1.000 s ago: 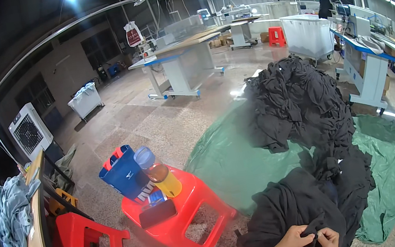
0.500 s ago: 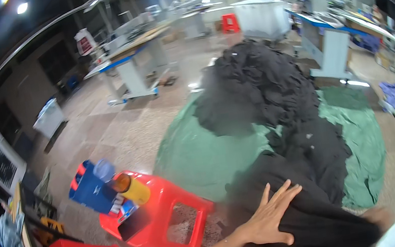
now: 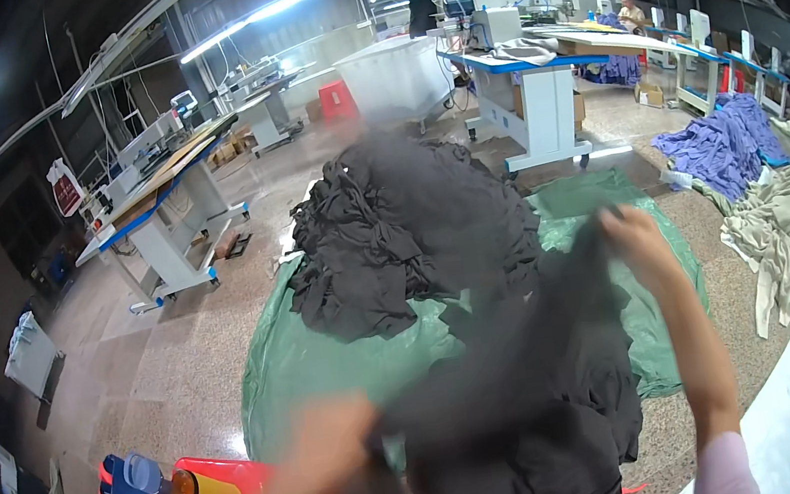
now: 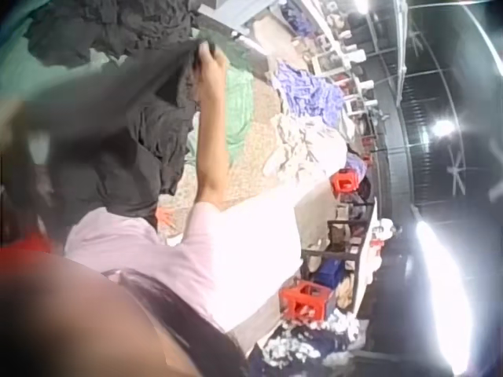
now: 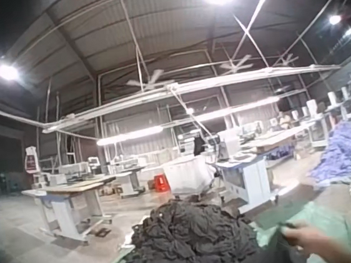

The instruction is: The person is inspecting and trimming loose threads from black fabric pieces in a factory setting.

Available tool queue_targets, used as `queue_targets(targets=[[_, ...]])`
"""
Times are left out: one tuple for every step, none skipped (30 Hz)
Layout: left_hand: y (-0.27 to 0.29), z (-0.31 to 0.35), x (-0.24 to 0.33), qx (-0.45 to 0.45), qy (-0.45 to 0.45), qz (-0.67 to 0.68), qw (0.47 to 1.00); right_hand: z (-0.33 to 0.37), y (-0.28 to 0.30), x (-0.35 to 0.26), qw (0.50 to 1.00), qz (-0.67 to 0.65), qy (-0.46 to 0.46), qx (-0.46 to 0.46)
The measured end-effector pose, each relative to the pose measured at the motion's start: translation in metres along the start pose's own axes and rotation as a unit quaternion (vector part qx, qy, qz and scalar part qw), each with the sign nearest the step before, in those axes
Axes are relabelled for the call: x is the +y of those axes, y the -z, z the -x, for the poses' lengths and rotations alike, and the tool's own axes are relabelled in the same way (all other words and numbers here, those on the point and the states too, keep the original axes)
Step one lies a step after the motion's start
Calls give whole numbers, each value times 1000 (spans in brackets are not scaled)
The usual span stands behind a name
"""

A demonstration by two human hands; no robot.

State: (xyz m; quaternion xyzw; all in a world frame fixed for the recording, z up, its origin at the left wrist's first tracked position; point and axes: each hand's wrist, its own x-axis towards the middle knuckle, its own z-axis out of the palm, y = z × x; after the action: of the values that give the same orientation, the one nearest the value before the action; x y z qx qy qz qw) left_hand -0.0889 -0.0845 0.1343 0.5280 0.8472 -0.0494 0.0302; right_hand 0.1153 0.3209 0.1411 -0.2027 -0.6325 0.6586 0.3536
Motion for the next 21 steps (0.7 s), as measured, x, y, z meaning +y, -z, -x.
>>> queue_targets(targets=[[32,-8,-20,142,89,-108,980,-39,-24,2,995,-57,75,-16],[42,-42,-67,377,58,-200,903,-58,-50,-11,992,-80,92,13],[73,-62,-82,456,150,-291,828,-90,-64,-5,981,-113,157,13],[94,-74,-92,494,199,-231,814,-110,-77,-6,987,-63,146,36],[103,-84,-93,518,243,-182,800,-119,-99,-5,986,-103,109,68],[100,-98,-92,559,202,-104,797,-122,-106,-1,994,-31,96,51],[93,-111,-83,588,157,-22,793,-121,-105,13,990,40,132,-2],[80,-117,-69,566,105,30,817,-117,-104,34,966,140,214,-22],[60,-117,-52,491,64,106,863,-86,-111,40,963,160,207,-69],[37,-109,-28,408,20,183,894,-57,-105,59,953,185,217,-99],[13,-95,-4,363,-3,204,909,-26,-93,70,912,262,282,-139],[-21,-77,12,312,-23,205,928,5,-81,82,876,355,267,-186],[-45,-58,33,235,1,278,931,28,-60,106,852,387,257,-240],[-66,-43,53,156,18,346,925,52,-34,133,858,381,224,-262],[-98,-29,68,191,12,394,899,79,-12,157,877,380,175,-238],[-120,-16,82,192,21,416,888,109,6,174,893,376,129,-211],[-135,-3,97,183,55,448,873,139,15,183,924,342,52,-160],[-145,10,111,171,92,448,872,169,21,189,946,305,-22,-106],[-153,21,128,180,93,507,838,195,27,195,962,249,-72,-86],[-160,29,137,163,79,519,835,219,30,196,968,228,-85,-69],[-166,35,146,150,67,530,832,235,33,200,947,316,-30,-51]])
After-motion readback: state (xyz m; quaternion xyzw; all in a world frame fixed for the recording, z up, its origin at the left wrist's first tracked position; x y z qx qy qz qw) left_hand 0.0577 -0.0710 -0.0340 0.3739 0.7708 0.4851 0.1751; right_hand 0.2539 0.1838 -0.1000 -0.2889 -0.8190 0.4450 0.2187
